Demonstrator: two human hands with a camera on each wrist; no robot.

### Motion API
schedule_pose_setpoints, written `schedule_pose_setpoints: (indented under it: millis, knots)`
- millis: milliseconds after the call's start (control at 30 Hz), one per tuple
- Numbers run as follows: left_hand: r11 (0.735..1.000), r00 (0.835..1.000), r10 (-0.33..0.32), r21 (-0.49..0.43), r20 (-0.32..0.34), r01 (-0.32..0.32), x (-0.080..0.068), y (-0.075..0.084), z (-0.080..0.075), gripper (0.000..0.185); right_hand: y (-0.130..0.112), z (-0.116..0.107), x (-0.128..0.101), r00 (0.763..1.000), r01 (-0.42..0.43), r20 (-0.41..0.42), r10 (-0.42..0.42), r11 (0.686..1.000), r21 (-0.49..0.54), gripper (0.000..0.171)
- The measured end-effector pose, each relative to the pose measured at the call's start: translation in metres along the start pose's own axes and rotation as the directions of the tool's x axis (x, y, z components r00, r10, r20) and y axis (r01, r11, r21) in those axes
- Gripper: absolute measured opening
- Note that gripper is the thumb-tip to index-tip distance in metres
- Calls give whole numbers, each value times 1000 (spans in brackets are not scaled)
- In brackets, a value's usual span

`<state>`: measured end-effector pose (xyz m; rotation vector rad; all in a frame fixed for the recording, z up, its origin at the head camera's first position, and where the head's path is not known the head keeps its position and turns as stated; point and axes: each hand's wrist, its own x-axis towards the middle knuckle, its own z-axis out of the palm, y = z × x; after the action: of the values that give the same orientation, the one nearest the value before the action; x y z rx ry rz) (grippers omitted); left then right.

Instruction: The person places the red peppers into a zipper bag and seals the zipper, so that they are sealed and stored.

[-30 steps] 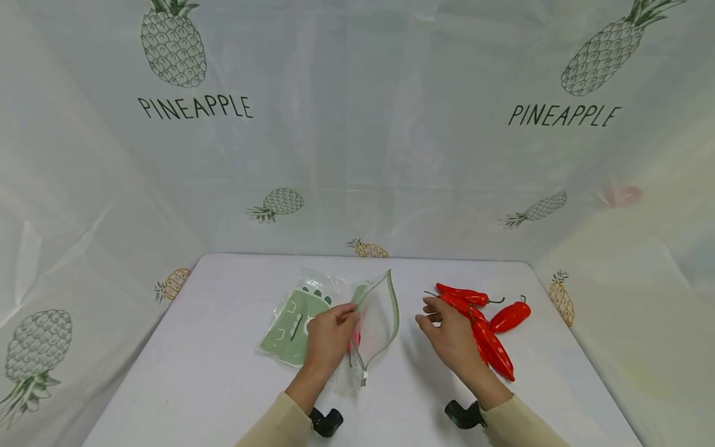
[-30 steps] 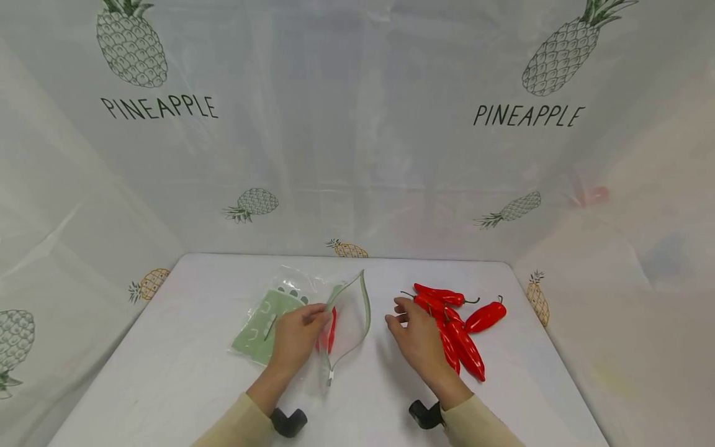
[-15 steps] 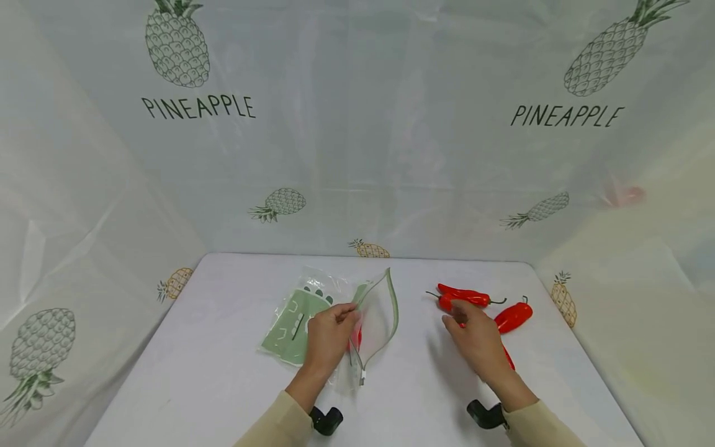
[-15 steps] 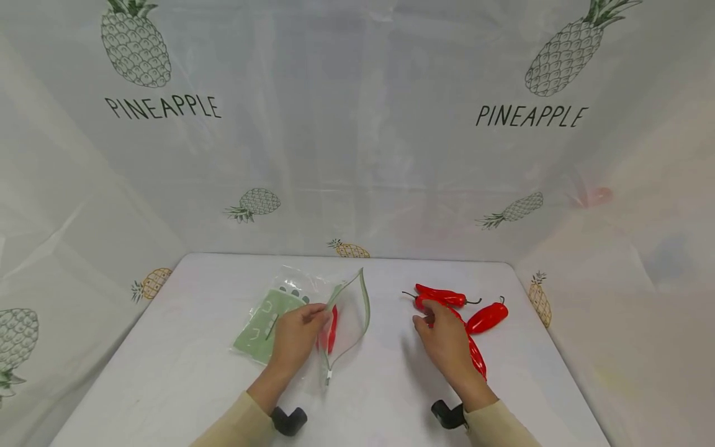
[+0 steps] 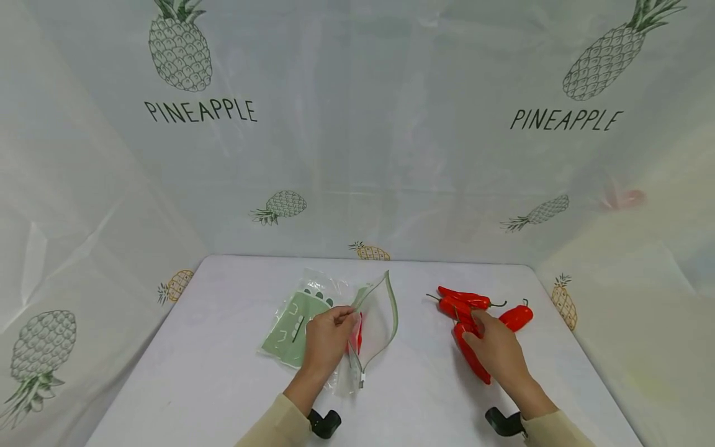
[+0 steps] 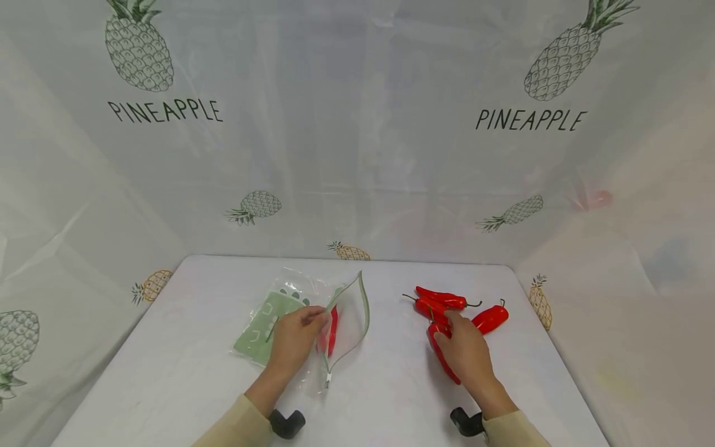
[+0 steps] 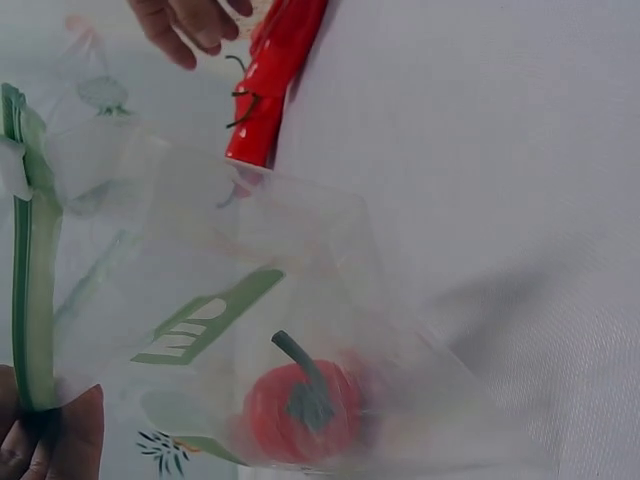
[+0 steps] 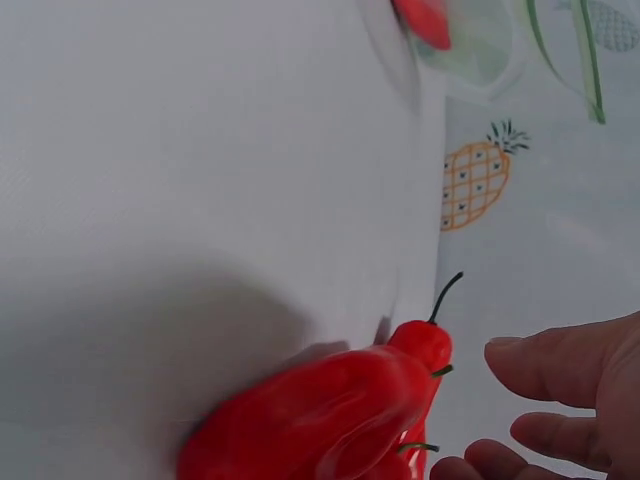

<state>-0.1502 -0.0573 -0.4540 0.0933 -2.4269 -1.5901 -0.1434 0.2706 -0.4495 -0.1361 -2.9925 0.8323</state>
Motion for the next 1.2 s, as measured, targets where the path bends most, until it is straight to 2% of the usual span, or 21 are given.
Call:
schedule_pose_setpoints:
  millis: [633, 967, 1200]
  knots:
    - [1000, 1000, -9, 10, -10, 9, -1, -1, 0, 11, 11, 14, 2, 999, -28, 26, 30, 998, -61, 65]
    - [1000, 1000, 7, 21, -14, -7, 6, -3, -3, 10, 8, 18, 7, 999, -15, 41, 18, 997, -76, 66]
    - [999, 1000, -9, 34, -4, 9, 2, -1, -3, 11, 12, 20, 4, 997, -46, 62, 50, 996, -76, 72]
